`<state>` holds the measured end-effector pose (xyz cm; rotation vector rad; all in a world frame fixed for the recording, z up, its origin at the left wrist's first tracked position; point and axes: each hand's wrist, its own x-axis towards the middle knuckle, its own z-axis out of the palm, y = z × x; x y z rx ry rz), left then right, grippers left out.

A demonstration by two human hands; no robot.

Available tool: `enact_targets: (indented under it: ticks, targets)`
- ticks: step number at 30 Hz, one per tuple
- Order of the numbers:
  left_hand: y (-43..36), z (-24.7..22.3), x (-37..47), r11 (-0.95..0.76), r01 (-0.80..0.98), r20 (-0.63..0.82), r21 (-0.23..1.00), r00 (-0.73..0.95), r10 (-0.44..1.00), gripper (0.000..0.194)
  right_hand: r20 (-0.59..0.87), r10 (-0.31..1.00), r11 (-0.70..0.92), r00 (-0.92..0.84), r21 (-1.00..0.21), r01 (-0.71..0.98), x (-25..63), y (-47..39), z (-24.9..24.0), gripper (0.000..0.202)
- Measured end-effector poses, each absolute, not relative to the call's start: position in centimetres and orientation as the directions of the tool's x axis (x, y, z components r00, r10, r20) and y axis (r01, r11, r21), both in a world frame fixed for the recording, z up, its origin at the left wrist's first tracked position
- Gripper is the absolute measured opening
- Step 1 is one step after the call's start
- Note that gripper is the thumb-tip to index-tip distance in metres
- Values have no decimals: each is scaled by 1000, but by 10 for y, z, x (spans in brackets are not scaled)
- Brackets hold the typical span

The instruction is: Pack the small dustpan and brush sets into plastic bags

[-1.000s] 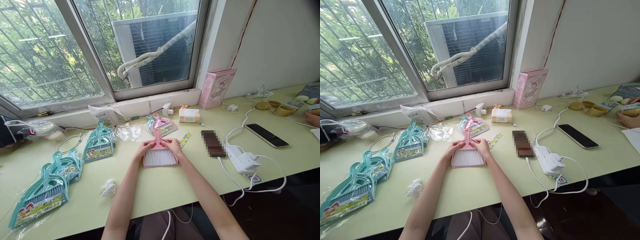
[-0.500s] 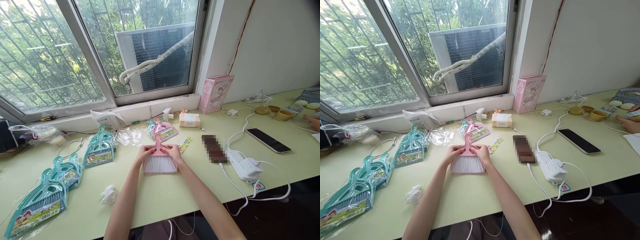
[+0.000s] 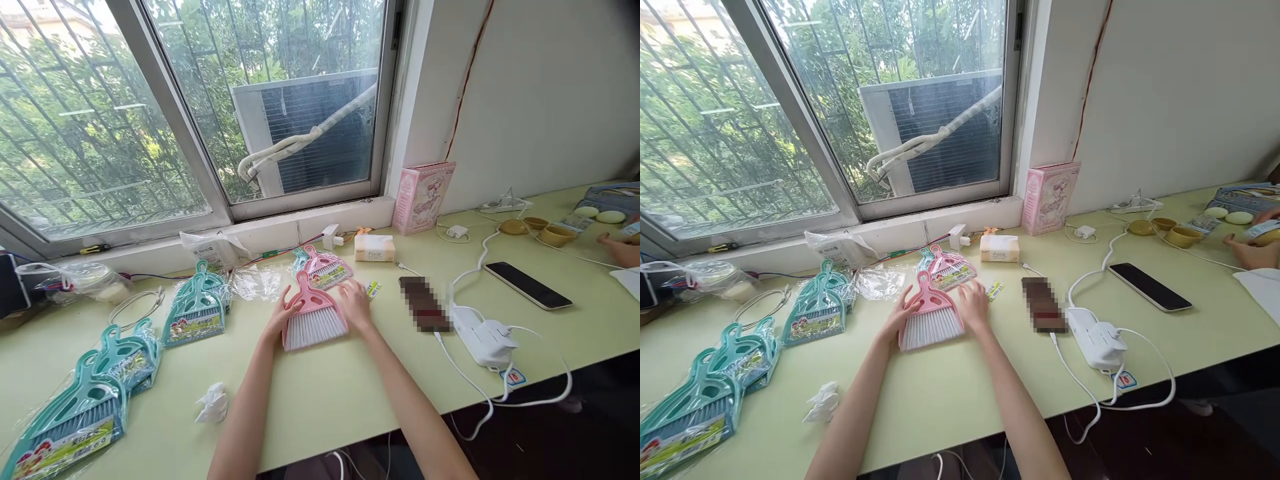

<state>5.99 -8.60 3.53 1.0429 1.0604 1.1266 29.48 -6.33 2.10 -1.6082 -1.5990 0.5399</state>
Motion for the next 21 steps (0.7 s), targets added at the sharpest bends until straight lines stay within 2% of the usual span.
enact_targets:
  ticks: [2, 4, 7, 11, 15, 19, 21]
  targets:
    - [-84, 34, 58, 64, -239, -67, 969, -8, 998, 99, 229, 934, -65, 274, -645, 761, 309, -60, 19, 41]
    - [-80, 32, 55, 1, -272, -34, 962, -116, 993, 88, 161, 935, -164, 316, -592, 789, 321, -57, 15, 48]
    - [-74, 28, 48, -22, -230, -27, 973, -207, 978, 64, 83, 981, -85, 176, -629, 772, 331, -50, 9, 53]
    - [-66, 19, 43, -50, -151, 11, 987, -243, 970, 57, 75, 994, -1, 76, -708, 707, 333, -46, 8, 68]
    - [-62, 15, 45, -104, -168, 45, 980, -322, 946, 58, 119, 993, 77, 17, -739, 669, 337, -49, 13, 63]
    - [-60, 18, 42, -137, -203, 47, 969, -395, 917, 62, 164, 950, -111, 266, -617, 779, 345, -56, 18, 46]
    - [-61, 21, 40, -121, -221, 31, 968, -373, 927, 57, 144, 939, -179, 311, -569, 803, 348, -58, 18, 40]
